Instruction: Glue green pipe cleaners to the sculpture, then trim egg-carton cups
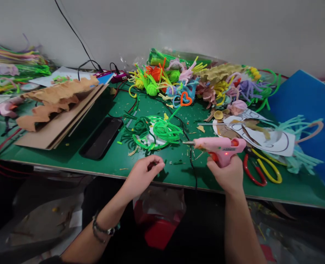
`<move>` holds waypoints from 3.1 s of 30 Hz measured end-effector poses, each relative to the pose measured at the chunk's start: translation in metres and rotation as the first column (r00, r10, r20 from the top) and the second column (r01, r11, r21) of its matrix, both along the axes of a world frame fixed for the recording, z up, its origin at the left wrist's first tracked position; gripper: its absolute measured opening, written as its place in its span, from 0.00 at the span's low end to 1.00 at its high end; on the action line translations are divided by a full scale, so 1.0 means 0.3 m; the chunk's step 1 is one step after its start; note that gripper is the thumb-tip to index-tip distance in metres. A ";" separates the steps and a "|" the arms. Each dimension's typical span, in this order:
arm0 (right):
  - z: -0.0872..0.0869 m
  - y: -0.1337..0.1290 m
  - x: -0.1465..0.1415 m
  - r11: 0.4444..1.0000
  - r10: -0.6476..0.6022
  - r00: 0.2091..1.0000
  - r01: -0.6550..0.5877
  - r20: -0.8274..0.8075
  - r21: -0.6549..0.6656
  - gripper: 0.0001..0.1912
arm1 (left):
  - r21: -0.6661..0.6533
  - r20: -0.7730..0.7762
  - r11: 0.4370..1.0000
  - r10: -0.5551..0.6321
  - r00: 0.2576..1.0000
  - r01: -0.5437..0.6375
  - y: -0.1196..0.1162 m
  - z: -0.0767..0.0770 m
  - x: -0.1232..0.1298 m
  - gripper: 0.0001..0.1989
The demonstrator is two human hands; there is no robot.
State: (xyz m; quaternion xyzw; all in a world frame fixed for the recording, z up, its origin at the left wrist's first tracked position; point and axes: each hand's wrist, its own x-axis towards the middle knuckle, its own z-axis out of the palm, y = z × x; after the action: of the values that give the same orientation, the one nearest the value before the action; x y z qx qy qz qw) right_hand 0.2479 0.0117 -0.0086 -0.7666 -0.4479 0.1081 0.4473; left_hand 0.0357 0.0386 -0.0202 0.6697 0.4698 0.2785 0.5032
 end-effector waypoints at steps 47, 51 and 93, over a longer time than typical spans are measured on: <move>0.044 -0.020 -0.029 0.960 0.264 0.944 -0.277 0.197 0.045 0.13 | -0.257 0.353 0.955 -0.050 0.934 0.149 0.005 0.117 0.011 0.09; 0.044 -0.019 -0.030 0.963 0.251 0.947 -0.265 0.199 0.042 0.13 | -0.251 0.337 0.956 -0.059 0.940 0.150 0.004 0.116 0.010 0.09; -0.060 -0.018 0.062 0.993 0.088 0.996 -0.089 0.006 0.079 0.10 | 0.342 -0.874 0.925 0.248 0.418 0.167 0.133 0.083 0.115 0.11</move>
State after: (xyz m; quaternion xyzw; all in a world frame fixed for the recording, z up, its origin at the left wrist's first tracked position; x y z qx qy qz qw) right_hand 0.2664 0.0061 -0.0265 -0.7277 -0.4860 0.1090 0.4716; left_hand 0.0702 0.0785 0.0049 0.7843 0.6192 -0.0300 0.0234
